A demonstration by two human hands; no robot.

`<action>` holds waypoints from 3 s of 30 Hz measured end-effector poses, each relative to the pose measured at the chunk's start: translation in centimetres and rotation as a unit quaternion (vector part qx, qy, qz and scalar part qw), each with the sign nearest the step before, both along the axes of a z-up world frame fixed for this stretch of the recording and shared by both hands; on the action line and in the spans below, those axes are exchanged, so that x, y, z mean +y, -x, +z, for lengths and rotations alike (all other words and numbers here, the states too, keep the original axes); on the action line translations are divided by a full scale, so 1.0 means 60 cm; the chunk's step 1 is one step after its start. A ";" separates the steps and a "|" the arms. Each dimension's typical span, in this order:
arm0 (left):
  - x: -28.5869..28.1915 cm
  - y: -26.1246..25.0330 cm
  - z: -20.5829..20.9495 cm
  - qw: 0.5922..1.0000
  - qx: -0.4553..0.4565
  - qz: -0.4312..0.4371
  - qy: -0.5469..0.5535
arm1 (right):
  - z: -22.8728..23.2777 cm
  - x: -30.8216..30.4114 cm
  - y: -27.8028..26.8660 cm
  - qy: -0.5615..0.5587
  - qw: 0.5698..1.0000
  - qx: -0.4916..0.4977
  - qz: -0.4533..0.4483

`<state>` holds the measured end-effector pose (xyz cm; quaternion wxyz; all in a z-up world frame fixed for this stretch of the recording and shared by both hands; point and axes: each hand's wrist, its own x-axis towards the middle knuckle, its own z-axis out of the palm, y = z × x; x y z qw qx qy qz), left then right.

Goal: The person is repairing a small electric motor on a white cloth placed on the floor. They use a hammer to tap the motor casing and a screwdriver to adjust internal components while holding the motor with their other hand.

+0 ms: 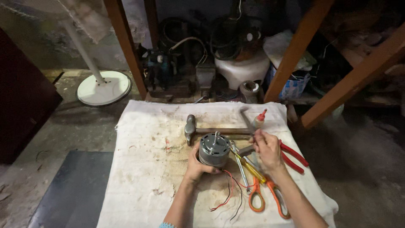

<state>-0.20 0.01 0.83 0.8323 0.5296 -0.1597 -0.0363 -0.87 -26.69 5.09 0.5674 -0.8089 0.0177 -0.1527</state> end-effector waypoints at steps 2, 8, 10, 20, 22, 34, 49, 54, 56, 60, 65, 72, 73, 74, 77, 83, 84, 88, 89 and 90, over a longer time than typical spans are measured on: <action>0.003 -0.001 -0.004 1.000 -0.006 0.001 -0.006 | -0.009 0.004 0.003 0.031 0.999 -0.011 0.025; -0.001 -0.013 -0.012 1.000 -0.013 -0.009 -0.010 | 0.015 -0.034 -0.011 0.201 0.979 -0.013 0.009; 0.003 -0.006 -0.017 1.000 -0.009 0.000 0.000 | 0.017 -0.037 -0.022 0.172 0.983 0.009 -0.056; 0.004 0.002 0.010 0.999 0.033 -0.004 0.025 | -0.002 0.035 -0.001 0.473 0.879 -0.027 -0.060; 0.004 0.005 0.009 1.000 0.021 -0.010 0.021 | 0.028 0.050 0.004 0.472 0.879 -0.038 -0.062; 0.002 -0.002 -0.010 0.999 0.017 -0.023 0.047 | 0.073 0.139 -0.077 -0.026 0.946 -0.027 0.321; 0.000 -0.011 -0.019 1.000 -0.003 -0.010 0.021 | 0.110 0.211 -0.009 0.163 0.985 -0.053 -0.026; -0.002 -0.019 -0.030 0.999 -0.021 -0.013 0.032 | 0.112 0.162 -0.039 -0.125 0.961 -0.011 0.248; 0.000 -0.016 -0.031 1.000 -0.005 -0.005 0.027 | 0.097 0.159 -0.049 -0.124 0.957 -0.008 0.263; -0.002 -0.013 -0.025 1.000 0.007 -0.012 0.021 | 0.066 0.152 -0.062 -0.085 0.961 -0.060 0.258; 0.000 -0.005 -0.009 0.999 0.015 -0.015 0.033 | 0.064 0.172 -0.043 0.018 0.989 -0.113 0.096; 0.004 0.003 0.011 1.000 0.002 -0.011 0.027 | 0.113 0.194 -0.022 0.062 0.986 -0.147 0.049; 0.003 0.007 0.016 0.999 0.005 -0.017 0.038 | 0.115 0.182 -0.029 0.024 0.986 -0.109 0.121; 0.004 0.012 0.019 0.998 0.009 -0.024 0.049 | 0.114 0.169 -0.039 -0.015 0.979 -0.071 0.192; 0.001 0.008 0.023 0.999 0.007 -0.028 0.044 | 0.094 0.141 -0.060 -0.088 0.953 -0.003 0.289; 0.002 0.002 0.001 0.999 0.026 -0.017 0.030 | 0.056 0.149 -0.071 -0.069 0.959 -0.079 0.264; 0.003 0.002 -0.001 0.999 0.032 -0.021 0.033 | 0.057 0.156 -0.069 -0.041 0.967 -0.081 0.237; 0.002 -0.002 -0.008 0.999 0.032 -0.020 0.030 | 0.076 0.193 -0.037 0.040 0.989 -0.110 0.092; 0.002 -0.005 -0.009 0.999 0.018 -0.014 0.023 | 0.078 0.209 -0.022 0.092 0.987 -0.128 0.033; 0.001 -0.006 -0.012 1.000 0.004 -0.009 0.017 | 0.082 0.222 -0.011 0.143 0.979 -0.144 -0.027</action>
